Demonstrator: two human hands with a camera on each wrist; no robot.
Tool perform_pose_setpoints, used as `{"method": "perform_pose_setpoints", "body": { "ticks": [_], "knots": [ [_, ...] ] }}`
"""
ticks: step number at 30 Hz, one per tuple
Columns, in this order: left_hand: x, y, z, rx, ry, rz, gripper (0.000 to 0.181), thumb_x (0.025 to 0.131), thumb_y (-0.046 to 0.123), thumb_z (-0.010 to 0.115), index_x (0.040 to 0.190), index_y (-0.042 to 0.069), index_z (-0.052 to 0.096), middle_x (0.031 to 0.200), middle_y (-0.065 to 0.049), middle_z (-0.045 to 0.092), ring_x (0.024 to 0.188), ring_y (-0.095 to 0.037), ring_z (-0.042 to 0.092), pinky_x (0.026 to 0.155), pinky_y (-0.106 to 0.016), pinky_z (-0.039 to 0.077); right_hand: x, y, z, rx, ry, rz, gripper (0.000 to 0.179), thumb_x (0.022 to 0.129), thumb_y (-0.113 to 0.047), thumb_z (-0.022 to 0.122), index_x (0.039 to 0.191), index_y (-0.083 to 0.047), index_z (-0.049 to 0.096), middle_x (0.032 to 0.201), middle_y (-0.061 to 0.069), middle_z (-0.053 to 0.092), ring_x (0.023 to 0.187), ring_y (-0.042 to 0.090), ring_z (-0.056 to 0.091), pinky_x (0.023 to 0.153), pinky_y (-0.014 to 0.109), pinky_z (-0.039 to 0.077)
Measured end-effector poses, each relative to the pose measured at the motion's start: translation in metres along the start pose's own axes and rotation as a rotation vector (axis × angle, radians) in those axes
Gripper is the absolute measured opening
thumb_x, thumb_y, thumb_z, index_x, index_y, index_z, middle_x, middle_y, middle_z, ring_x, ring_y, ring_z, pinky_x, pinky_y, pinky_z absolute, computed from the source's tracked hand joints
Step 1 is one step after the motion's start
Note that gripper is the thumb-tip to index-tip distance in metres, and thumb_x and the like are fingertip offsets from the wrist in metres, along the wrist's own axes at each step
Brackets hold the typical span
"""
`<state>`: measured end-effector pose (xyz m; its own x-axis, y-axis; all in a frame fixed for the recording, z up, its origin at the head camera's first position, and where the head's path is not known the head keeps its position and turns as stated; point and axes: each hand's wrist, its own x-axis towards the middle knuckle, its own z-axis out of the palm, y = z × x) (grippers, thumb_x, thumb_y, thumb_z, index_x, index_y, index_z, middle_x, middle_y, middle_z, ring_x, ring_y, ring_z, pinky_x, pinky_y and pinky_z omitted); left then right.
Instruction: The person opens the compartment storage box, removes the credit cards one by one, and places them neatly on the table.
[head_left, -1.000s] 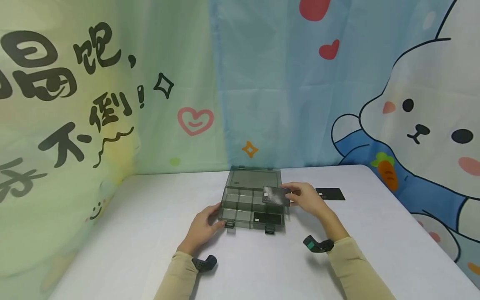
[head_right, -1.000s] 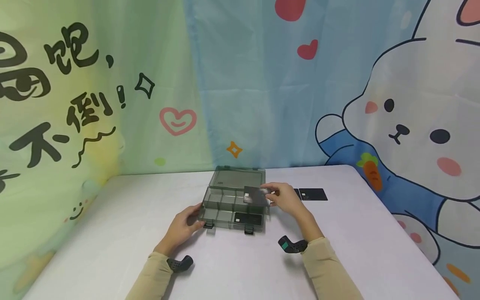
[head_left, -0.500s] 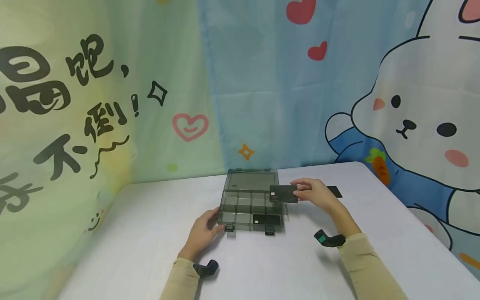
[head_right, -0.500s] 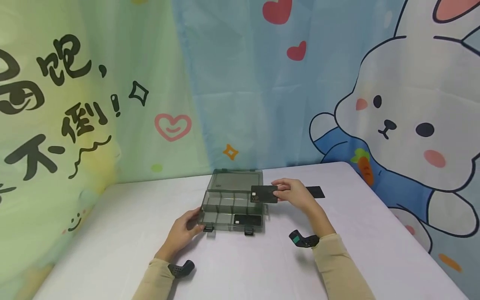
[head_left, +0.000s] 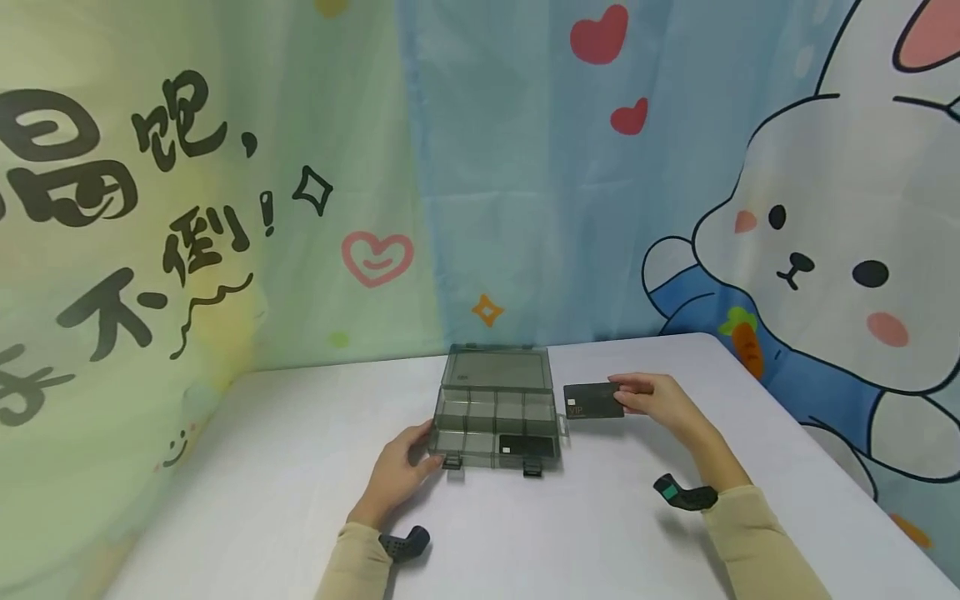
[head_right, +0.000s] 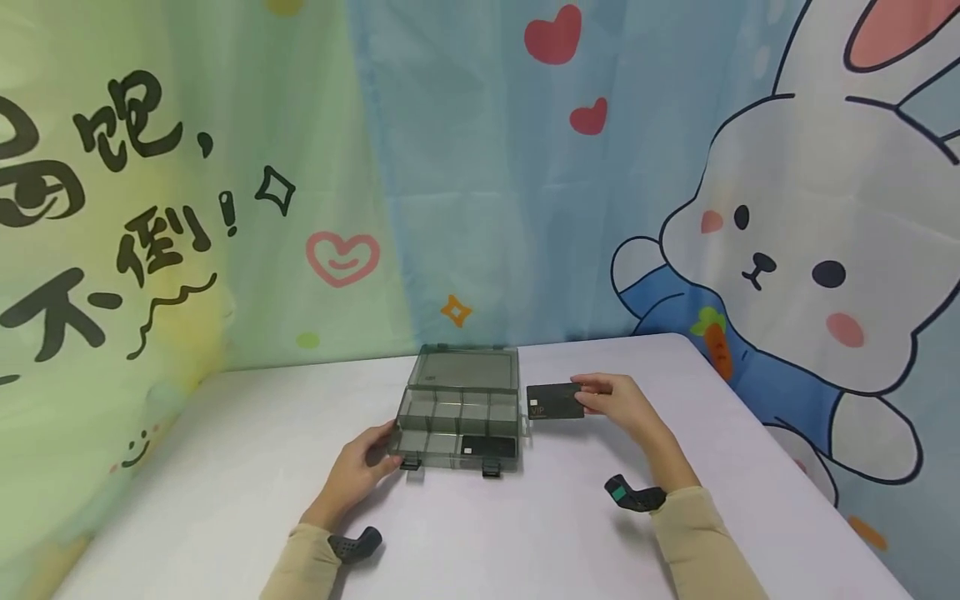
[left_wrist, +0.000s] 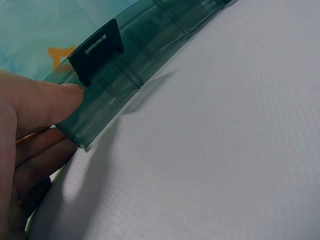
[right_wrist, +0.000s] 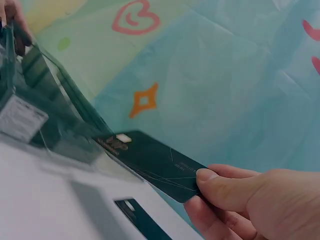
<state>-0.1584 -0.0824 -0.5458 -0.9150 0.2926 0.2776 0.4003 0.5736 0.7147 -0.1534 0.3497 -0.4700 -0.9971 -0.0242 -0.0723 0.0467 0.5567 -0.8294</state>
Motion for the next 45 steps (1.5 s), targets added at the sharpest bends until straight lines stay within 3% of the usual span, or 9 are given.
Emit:
{"method": "perform_pose_setpoints", "body": {
  "ticks": [13,18,27,35,45],
  "knots": [
    [-0.009,-0.004,-0.004,0.003,0.026,-0.024,0.06,0.081,0.024,0.07,0.135,0.006,0.052,0.127,-0.012,0.062,0.125,-0.033,0.053,0.11,-0.05,0.037,-0.01,0.041,-0.039,0.078,0.047,0.069,0.057,0.092,-0.03,0.061,0.136,0.002,0.046,0.132,0.029,0.05,0.091,0.015,0.061,0.077,0.018,0.057],
    [-0.011,-0.005,-0.004,-0.003,0.018,-0.043,0.06,0.081,0.023,0.07,0.136,0.008,0.051,0.128,-0.011,0.061,0.125,-0.032,0.052,0.111,-0.05,0.035,-0.012,0.061,-0.046,0.093,0.059,0.126,0.057,0.093,-0.03,0.06,0.137,0.003,0.045,0.13,0.024,0.054,0.087,0.012,0.059,0.074,0.018,0.057],
    [-0.011,-0.003,-0.001,0.007,-0.009,-0.059,0.061,0.081,0.024,0.07,0.137,0.009,0.05,0.132,-0.011,0.059,0.128,-0.031,0.05,0.112,-0.049,0.034,-0.016,0.086,-0.049,-0.015,0.125,0.248,0.055,0.094,-0.034,0.058,0.137,-0.003,0.048,0.134,0.024,0.053,0.088,0.012,0.057,0.071,0.014,0.055],
    [-0.003,-0.001,0.0,0.0,0.003,-0.024,0.061,0.08,0.023,0.071,0.136,0.008,0.051,0.133,-0.011,0.058,0.127,-0.032,0.051,0.112,-0.049,0.035,-0.01,0.091,-0.048,-0.081,0.206,0.271,0.05,0.092,-0.03,0.061,0.133,-0.001,0.053,0.129,0.025,0.057,0.089,0.018,0.058,0.067,0.012,0.053],
    [-0.001,0.0,0.002,0.017,-0.014,-0.033,0.061,0.081,0.024,0.071,0.136,0.008,0.05,0.133,-0.011,0.058,0.128,-0.032,0.05,0.112,-0.049,0.035,-0.015,0.094,-0.054,-0.024,0.151,0.295,0.056,0.093,-0.031,0.06,0.138,0.0,0.047,0.136,0.027,0.049,0.084,0.012,0.058,0.068,0.015,0.056]
  ]
}}
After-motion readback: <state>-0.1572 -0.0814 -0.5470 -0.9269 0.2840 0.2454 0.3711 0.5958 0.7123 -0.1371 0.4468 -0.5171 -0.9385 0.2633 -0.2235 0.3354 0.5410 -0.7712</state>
